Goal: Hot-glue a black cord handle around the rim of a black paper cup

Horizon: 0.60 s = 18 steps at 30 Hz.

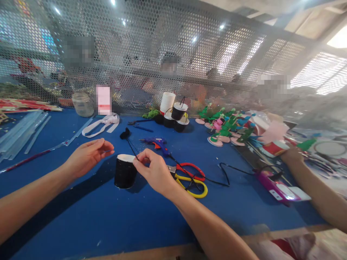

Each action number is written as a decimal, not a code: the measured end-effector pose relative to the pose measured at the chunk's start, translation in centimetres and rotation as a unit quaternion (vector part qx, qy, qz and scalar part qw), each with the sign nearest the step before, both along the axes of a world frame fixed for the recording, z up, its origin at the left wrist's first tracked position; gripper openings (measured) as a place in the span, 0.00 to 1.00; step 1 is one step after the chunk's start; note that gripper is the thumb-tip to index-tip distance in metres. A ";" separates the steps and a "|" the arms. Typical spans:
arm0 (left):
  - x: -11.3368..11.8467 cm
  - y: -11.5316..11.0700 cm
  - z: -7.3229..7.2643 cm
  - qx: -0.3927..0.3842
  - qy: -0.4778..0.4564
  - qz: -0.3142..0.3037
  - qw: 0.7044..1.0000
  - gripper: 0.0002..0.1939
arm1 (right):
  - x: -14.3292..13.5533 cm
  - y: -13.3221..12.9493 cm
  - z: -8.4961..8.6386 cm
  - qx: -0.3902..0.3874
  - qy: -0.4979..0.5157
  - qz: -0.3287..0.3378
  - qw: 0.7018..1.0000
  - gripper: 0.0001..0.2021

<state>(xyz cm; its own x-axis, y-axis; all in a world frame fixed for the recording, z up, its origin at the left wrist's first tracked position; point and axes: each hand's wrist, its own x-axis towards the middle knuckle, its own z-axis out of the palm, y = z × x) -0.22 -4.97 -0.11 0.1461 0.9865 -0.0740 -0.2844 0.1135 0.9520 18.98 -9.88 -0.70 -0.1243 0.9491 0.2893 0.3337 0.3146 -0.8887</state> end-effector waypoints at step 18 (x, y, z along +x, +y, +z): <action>-0.7 -0.4 1.0 0.211 0.402 0.026 0.891 0.14 | -0.5 -0.2 0.0 0.044 -0.063 -0.012 0.997 0.08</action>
<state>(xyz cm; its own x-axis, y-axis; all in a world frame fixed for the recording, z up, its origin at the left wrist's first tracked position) -0.93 -5.41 0.91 0.1667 0.9553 0.2440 0.5137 -0.2954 0.8056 18.45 -10.11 -0.70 -0.1420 0.9239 0.3552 0.4488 0.3799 -0.8088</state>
